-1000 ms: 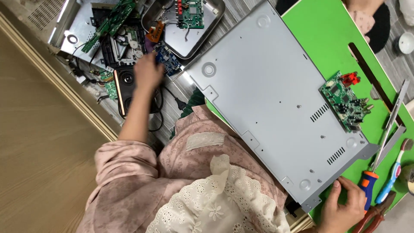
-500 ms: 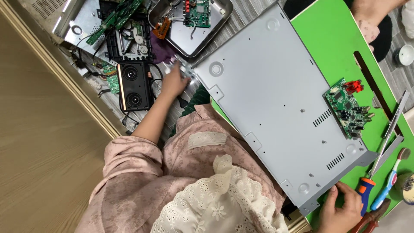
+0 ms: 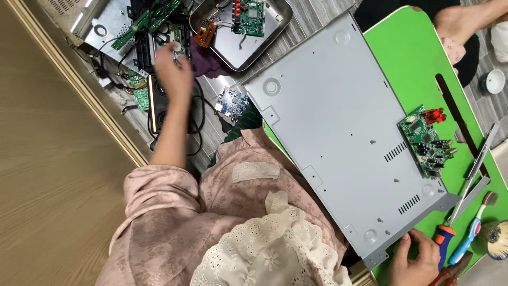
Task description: Repairing an electronic device by positioning circuit boards and securing them with screws.
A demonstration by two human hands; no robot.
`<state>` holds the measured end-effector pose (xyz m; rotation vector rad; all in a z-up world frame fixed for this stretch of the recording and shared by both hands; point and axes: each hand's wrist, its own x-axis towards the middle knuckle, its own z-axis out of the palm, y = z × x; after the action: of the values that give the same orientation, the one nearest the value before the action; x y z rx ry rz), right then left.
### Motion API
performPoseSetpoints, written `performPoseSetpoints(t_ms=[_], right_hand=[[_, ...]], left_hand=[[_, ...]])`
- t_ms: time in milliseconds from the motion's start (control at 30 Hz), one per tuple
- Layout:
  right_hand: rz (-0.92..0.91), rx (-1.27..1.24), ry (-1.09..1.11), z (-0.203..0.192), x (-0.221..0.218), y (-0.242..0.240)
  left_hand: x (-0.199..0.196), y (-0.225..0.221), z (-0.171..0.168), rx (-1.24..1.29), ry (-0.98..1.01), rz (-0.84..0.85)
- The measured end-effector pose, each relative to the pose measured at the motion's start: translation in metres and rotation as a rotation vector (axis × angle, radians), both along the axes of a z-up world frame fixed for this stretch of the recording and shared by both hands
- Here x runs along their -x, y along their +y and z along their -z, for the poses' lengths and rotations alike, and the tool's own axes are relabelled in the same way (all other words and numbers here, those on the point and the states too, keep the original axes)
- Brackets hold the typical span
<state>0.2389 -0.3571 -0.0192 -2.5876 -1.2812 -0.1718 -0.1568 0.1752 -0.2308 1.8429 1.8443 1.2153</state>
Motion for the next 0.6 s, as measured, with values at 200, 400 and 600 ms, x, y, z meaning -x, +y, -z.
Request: performPoseSetpoints(t_ms=[200,400,600], right_hand=[[0.015,-0.003,0.0,0.005,-0.004,-0.005],[0.017,-0.011,-0.011,-0.001,0.005,0.004],[0.028,-0.003,0.005,-0.005,0.01,0.008]], left_hand=[[0.104,0.013,0.066,0.29,-0.052,-0.541],[0.142,-0.034,0.128,0.742,-0.114,-0.571],[0.16,-0.015,0.074,1.009,-0.146,-0.403]])
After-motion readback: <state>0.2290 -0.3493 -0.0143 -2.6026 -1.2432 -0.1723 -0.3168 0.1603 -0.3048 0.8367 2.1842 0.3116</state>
